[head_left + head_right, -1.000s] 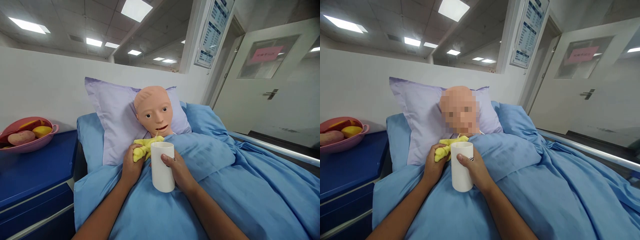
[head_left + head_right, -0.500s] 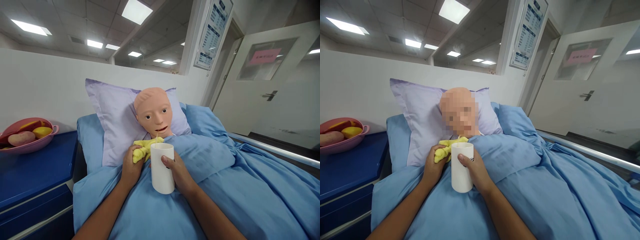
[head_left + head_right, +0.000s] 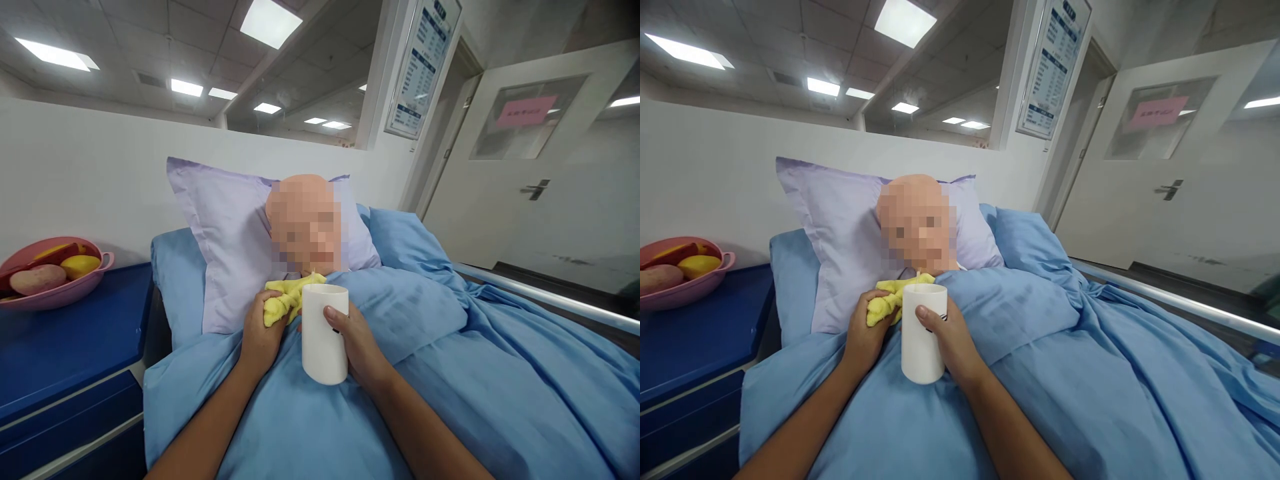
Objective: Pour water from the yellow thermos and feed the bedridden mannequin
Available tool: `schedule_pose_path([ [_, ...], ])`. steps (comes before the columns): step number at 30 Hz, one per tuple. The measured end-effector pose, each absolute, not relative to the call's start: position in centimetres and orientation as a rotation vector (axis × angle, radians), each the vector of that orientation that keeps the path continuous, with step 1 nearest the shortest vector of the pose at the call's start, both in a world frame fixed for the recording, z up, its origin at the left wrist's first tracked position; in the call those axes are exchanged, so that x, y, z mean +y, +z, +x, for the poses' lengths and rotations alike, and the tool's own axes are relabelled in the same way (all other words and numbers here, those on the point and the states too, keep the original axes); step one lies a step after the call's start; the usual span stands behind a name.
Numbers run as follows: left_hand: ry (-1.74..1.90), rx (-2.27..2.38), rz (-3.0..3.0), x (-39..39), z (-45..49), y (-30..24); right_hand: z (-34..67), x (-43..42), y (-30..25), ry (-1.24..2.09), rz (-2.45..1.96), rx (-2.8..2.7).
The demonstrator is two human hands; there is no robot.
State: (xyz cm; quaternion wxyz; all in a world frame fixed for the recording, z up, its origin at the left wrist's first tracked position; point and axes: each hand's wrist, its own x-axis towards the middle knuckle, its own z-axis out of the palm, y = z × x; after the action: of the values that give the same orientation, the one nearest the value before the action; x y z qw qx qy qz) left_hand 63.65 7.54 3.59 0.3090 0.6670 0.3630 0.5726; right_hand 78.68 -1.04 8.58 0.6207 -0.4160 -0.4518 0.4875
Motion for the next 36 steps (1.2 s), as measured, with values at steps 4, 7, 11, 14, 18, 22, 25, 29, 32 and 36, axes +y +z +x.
schedule_pose_path([
  [4,1.511,0.965,1.760,7.5,63.7,3.5,78.7,-1.0,8.5,1.120,-0.952,-1.031],
  [7,1.537,0.933,1.789,7.7,63.7,3.3,78.7,-1.1,8.5,1.125,-0.949,-1.028],
  [11,1.656,0.766,1.934,8.1,63.8,2.8,78.6,-1.2,8.6,1.126,-0.947,-1.017],
  [14,1.724,0.786,1.990,8.3,64.0,2.2,78.6,-1.1,8.5,1.115,-0.958,-1.019],
  [18,1.718,0.907,1.951,8.2,63.9,2.1,78.6,-1.0,7.5,0.978,-0.953,-1.037],
  [22,1.893,0.858,1.948,7.5,63.5,4.8,78.4,-1.0,6.4,0.791,-0.910,-1.076],
  [25,2.176,0.610,2.030,7.0,64.1,8.4,78.3,-1.0,6.2,0.661,-0.899,-1.016],
  [29,2.265,0.133,2.438,7.4,66.7,12.7,78.6,-1.0,6.2,0.455,-0.921,-0.899],
  [32,2.078,-0.095,2.856,9.0,68.7,13.7,78.8,-0.8,6.2,0.376,-0.932,-0.802],
  [36,1.895,-0.198,3.166,11.0,69.7,12.1,78.8,-0.7,6.1,0.375,-0.936,-0.752],
])
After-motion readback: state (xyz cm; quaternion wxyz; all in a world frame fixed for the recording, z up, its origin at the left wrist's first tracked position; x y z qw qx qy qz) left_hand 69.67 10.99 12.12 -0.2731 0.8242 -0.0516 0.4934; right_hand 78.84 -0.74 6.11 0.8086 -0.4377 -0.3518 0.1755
